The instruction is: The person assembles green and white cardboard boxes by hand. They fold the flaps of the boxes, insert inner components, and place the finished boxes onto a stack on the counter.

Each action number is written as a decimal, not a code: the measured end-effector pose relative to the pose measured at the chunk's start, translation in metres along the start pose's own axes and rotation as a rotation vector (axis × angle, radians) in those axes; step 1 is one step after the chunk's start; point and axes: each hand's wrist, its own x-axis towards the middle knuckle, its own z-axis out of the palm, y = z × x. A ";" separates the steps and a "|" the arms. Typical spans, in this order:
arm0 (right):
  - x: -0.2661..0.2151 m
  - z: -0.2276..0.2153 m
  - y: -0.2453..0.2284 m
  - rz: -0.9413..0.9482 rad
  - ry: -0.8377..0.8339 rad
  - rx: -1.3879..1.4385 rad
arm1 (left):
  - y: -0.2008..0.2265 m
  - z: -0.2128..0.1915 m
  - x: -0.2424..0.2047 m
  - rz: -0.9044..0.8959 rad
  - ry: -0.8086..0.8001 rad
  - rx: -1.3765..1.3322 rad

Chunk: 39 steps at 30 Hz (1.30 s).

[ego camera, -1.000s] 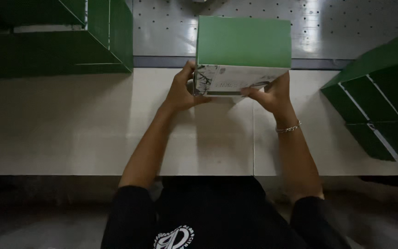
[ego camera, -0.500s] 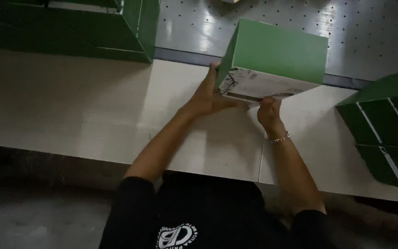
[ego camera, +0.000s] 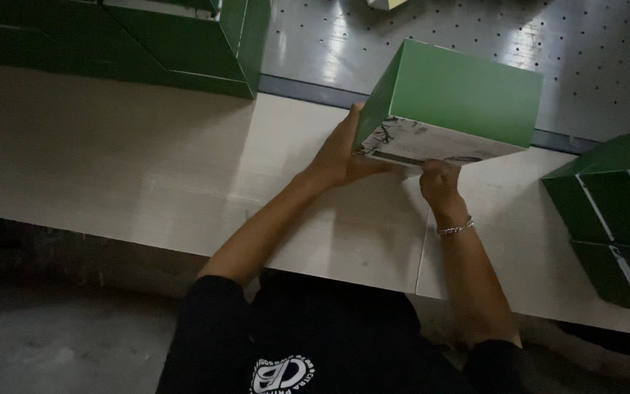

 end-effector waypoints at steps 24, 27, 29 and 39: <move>-0.002 0.065 -0.037 0.257 0.307 0.938 | -0.026 0.003 0.011 0.440 0.025 -0.124; -0.003 0.032 -0.030 0.321 0.341 1.057 | -0.036 0.018 0.041 0.600 0.105 -0.113; -0.001 0.018 -0.024 0.185 0.234 0.486 | -0.047 0.026 0.046 0.678 0.199 -0.075; 0.004 -0.110 0.018 0.367 0.165 1.685 | -0.058 0.002 0.043 0.409 0.279 0.130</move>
